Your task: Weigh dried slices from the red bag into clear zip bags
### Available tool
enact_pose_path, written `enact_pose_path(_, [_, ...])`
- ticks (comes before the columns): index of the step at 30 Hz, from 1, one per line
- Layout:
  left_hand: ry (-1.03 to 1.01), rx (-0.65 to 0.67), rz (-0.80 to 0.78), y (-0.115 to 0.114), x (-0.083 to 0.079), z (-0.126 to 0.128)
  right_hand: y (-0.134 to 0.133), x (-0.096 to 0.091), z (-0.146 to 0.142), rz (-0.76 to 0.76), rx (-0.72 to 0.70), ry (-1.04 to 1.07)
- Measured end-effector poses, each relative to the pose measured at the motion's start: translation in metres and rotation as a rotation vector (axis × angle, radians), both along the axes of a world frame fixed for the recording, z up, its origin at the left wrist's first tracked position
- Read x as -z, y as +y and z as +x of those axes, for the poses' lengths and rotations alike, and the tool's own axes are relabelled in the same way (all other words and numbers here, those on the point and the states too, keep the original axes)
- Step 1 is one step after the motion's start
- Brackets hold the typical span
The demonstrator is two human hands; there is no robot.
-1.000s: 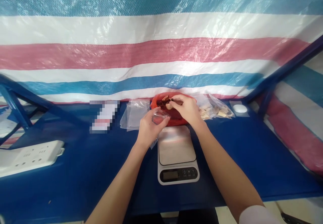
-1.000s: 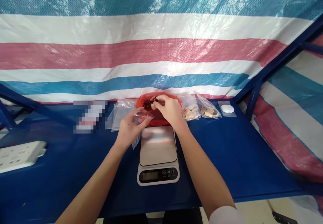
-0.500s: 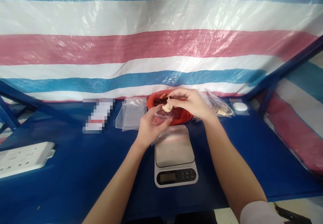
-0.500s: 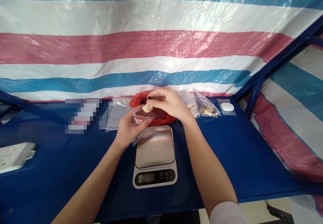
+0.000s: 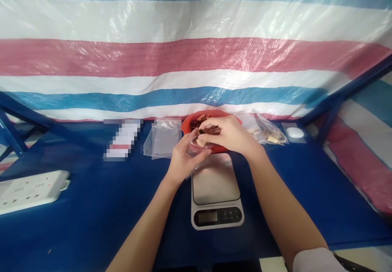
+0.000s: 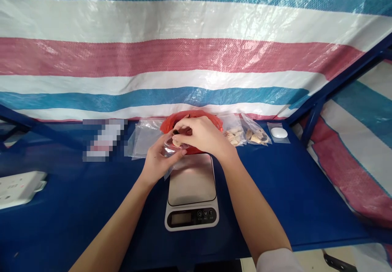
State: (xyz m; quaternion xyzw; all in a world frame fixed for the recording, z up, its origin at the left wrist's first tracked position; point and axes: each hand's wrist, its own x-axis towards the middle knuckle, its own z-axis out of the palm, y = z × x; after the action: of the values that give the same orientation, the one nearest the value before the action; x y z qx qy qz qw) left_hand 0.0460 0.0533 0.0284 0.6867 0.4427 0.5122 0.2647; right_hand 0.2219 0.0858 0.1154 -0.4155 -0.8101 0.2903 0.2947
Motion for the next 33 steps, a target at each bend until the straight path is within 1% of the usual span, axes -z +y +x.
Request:
enact_pose_path(5, [-0.031,0.003,-0.057,-0.001,-0.001,0.0,-0.004,-0.005,-0.005,0.025,0.022,-0.119])
enact_pose_path(12, [-0.056,0.022,-0.209,-0.002,-0.007,-0.009,-0.003,0.005,-0.01,-0.018,-0.034,-0.071])
enact_pose_path(18, [-0.013,0.066,-0.223,-0.002,-0.012,-0.011,-0.002,0.009,-0.015,0.032,-0.058,-0.092])
enact_pose_path(23, [-0.053,0.079,-0.215,-0.002,-0.014,-0.011,-0.001,0.009,-0.018,0.033,-0.069,-0.091])
enact_pose_path(26, [-0.077,0.085,-0.22,-0.001,-0.014,-0.011,-0.002,0.009,-0.018,0.016,-0.093,-0.055])
enact_pose_path(30, [-0.105,0.071,-0.249,-0.001,-0.012,-0.013,-0.002,0.009,-0.013,-0.053,-0.131,0.02])
enact_pose_path(33, [-0.124,0.028,-0.26,-0.001,-0.008,-0.014,-0.001,0.007,-0.005,-0.056,-0.103,0.035])
